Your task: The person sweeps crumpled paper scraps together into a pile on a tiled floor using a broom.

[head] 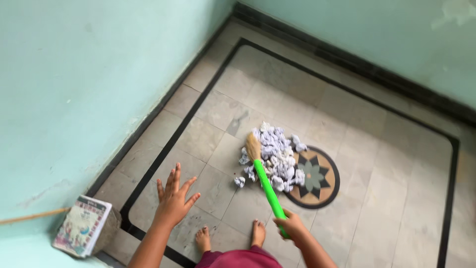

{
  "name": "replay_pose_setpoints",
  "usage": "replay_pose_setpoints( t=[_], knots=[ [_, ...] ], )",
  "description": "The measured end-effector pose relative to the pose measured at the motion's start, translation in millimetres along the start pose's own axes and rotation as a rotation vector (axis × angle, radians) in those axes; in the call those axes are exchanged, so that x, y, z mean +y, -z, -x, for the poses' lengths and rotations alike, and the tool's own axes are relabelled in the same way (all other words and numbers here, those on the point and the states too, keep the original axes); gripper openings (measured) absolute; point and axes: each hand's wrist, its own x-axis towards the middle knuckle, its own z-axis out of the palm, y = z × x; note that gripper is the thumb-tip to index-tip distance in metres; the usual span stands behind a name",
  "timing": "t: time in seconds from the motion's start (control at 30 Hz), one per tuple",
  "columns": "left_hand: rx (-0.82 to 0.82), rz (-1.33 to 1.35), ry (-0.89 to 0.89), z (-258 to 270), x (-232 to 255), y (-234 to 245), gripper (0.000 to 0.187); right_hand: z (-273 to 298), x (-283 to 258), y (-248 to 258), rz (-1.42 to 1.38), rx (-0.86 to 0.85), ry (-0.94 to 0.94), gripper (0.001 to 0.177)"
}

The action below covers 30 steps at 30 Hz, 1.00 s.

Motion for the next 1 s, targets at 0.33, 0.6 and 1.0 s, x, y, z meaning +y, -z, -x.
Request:
replay_pose_setpoints(
  t=[0.33, 0.6, 1.0],
  knots=[
    [-0.162, 0.045, -0.187, -54.6, -48.2, 6.1, 0.060, 27.6, 66.1, -29.5, 1.266, 0.456, 0.386, 0.058],
    [0.065, -0.006, -0.306, -47.4, -46.8, -6.9, 0.068, 34.1, 74.7, -25.3, 1.296, 0.749, 0.330, 0.037],
    [-0.053, -0.023, -0.320, -35.1, 43.6, -7.8, 0.070, 47.7, 97.4, 18.2, 1.123, 0.592, 0.302, 0.037]
  ],
)
